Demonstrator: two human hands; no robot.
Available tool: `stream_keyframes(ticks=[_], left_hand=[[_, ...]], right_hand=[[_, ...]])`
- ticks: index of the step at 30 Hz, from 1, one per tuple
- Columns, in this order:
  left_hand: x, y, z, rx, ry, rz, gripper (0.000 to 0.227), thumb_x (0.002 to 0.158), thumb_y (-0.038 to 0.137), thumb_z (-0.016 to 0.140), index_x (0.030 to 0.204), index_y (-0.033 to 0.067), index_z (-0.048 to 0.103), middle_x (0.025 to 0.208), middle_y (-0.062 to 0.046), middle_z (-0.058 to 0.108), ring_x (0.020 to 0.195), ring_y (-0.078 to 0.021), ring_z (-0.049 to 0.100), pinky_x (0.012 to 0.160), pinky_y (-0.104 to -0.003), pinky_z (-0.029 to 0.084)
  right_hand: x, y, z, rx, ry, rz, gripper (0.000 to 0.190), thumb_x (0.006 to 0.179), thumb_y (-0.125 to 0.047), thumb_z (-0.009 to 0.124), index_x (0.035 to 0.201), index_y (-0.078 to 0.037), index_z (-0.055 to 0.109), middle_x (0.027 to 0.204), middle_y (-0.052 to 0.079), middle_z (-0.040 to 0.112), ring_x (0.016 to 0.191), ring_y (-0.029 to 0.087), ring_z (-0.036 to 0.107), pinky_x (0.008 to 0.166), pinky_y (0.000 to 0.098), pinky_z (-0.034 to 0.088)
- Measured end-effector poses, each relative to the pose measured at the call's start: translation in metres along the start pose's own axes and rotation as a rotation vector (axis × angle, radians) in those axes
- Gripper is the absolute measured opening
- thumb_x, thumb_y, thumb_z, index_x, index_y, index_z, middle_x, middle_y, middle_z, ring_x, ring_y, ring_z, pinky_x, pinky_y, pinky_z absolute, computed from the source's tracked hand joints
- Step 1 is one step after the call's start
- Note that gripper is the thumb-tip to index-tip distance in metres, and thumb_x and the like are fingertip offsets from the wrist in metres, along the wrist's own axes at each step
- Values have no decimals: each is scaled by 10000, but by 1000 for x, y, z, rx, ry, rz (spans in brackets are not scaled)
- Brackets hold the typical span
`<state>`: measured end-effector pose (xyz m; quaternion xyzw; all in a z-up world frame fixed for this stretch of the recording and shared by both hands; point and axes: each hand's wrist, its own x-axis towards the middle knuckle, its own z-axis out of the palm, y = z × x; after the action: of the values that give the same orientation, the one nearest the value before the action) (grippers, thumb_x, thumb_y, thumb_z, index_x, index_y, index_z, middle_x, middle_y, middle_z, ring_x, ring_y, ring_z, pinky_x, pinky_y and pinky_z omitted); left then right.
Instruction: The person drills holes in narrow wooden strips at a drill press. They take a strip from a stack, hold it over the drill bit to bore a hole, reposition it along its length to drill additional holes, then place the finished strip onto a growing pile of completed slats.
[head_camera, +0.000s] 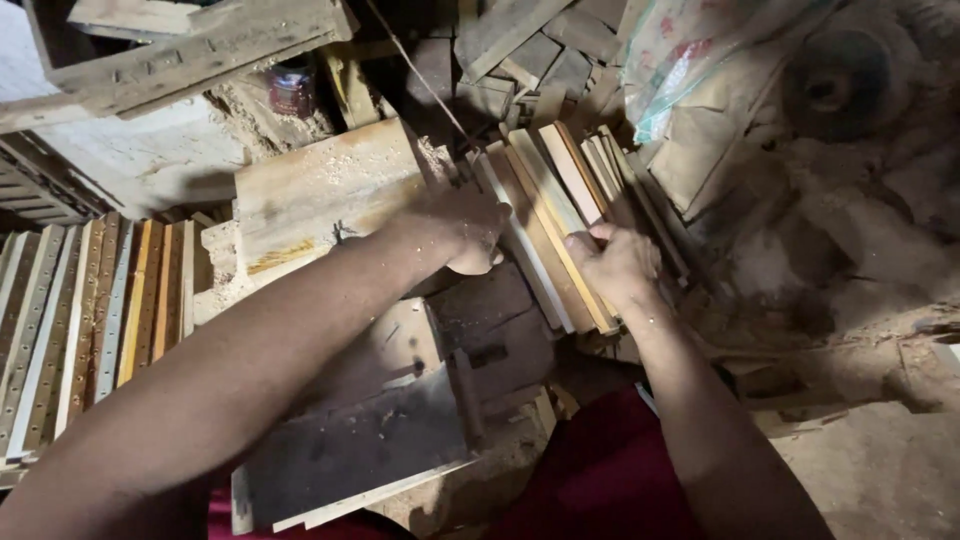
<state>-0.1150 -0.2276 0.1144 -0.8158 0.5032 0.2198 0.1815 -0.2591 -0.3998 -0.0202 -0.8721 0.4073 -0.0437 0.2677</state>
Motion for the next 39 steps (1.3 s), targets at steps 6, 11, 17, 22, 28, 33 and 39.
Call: stream_keyframes(ticks=[6,11,17,22,28,33,39], left_hand=[[-26,6,-25,33,-3,-33,586,1019,432,527,1499,101,469,1409,-186,601,1395,-392,487,1166,-695,157],[-21,-25,10,-223,265,-272,412,972,341,573,1214,37,713,1215,-140,720,1236,-322,641,1033,-465,520],[-60,-123,32,-104,652,-357,723,886,347,753,1450,9,453,1330,-160,524,1292,-343,505,1027,-433,509],[-94,-187,94,-495,701,-221,593,708,48,816,1249,14,574,1225,-203,587,1141,-444,641,986,-487,560],[-90,-225,169,-665,869,-263,447,630,-46,697,1069,-9,620,1028,-248,654,1014,-477,681,912,-510,566],[-55,-235,208,-556,1026,-341,530,669,209,823,1173,91,708,1062,-146,657,1022,-374,663,930,-464,531],[-56,-224,205,-574,931,-406,278,936,344,679,1144,168,733,1072,-42,658,1110,-244,538,966,-398,379]], right_hand=[[9,6,-2,2,43,-70,483,904,-598,625,1194,-238,765,1059,128,784,1115,366,704,960,488,536],[-29,-35,-29,154,66,-210,422,900,-460,686,1248,-226,735,1106,161,765,1071,395,702,870,533,560],[-13,-65,1,316,178,-606,333,872,-211,798,1197,-155,751,1071,169,763,1042,406,701,838,549,570],[13,-107,26,295,206,-882,309,847,-160,842,1149,-175,778,1014,86,784,1007,327,716,852,481,575],[37,-159,53,232,172,-1028,331,848,-145,839,1172,-167,780,990,111,772,1001,362,692,888,490,551],[64,-170,76,17,232,-1098,325,867,-238,828,1188,-246,777,1013,22,772,1021,297,710,941,453,538],[42,-204,94,67,220,-1117,433,843,-267,823,1264,-199,750,1202,56,752,1155,327,659,1008,494,460]])
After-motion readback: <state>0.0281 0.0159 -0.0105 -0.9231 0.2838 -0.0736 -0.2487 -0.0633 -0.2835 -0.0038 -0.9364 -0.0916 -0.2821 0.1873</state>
